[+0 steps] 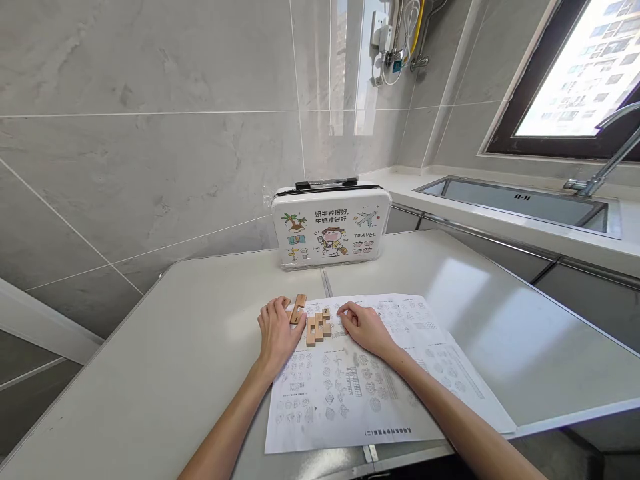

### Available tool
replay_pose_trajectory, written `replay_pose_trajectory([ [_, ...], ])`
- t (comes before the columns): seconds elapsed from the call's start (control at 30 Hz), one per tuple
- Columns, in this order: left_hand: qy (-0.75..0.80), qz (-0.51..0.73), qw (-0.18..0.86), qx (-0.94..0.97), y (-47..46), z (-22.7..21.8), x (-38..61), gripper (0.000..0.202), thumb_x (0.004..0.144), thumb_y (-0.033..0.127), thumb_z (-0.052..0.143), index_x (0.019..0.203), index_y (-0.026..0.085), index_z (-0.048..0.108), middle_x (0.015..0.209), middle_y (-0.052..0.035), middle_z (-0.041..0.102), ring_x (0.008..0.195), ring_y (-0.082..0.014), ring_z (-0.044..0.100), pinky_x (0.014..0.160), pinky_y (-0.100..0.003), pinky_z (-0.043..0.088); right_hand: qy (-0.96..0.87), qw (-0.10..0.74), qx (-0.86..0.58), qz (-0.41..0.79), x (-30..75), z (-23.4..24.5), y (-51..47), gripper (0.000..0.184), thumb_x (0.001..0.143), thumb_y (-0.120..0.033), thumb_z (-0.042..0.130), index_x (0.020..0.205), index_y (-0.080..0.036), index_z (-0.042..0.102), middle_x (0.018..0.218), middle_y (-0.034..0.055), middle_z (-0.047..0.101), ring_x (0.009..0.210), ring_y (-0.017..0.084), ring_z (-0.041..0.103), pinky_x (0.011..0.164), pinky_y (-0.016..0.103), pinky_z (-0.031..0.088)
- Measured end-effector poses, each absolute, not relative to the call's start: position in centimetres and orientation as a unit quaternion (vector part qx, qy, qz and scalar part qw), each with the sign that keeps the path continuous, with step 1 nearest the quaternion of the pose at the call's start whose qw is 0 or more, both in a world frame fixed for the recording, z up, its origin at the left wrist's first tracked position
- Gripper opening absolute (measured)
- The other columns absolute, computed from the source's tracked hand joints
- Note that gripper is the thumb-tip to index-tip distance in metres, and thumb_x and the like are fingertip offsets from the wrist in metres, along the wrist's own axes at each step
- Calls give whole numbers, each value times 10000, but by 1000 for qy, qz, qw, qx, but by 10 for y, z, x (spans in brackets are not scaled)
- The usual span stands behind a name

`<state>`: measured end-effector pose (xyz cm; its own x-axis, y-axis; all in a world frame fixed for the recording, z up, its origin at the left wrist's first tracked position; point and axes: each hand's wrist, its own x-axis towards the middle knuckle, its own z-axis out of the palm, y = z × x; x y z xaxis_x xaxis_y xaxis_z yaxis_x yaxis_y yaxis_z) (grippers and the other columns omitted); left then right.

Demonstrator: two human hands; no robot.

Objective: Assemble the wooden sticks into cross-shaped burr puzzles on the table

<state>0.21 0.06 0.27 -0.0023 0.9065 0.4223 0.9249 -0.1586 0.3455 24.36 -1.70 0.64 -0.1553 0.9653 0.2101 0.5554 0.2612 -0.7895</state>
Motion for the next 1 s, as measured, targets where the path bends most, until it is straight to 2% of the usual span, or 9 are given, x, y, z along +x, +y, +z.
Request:
replay_pose_trajectory([
  [0.17,-664,-272,39,-695,0,7,3,594,875,535,618,1313,150,504,1276,-185,572,1180,-374,500,955,-504,436,-707,362,-540,278,244,5,-17,199,960,-314,474,941,-250,662,580,-42,613,563,179,573,642,286,433],
  [0.3,-681,-246,68,-686,0,10,4,646,857,576,598,1282,93,542,1203,-211,572,1126,-384,505,918,-498,441,-708,360,-539,279,244,6,-17,193,960,-307,473,944,-252,657,585,-39,627,571,185,585,642,287,430],
  [0.53,-707,-221,85,-667,1,11,3,697,821,681,555,1157,73,612,1061,-197,587,1008,-370,516,886,-492,438,-711,358,-539,277,244,7,-18,195,963,-301,471,938,-250,658,580,-40,624,565,182,577,649,290,434],
  [0.83,-708,-223,81,-665,1,11,0,758,809,730,534,1142,53,610,1069,-202,590,1029,-369,524,922,-493,426,-708,357,-539,284,244,8,-19,208,972,-328,469,950,-248,660,589,-40,623,577,184,579,654,292,439],
  [1.0,-709,-225,77,-664,0,13,1,726,809,711,540,1152,74,610,1090,-201,596,1049,-374,532,930,-497,426,-709,349,-543,283,244,6,-17,225,973,-353,463,962,-249,663,597,-31,633,576,190,587,645,296,439],
])
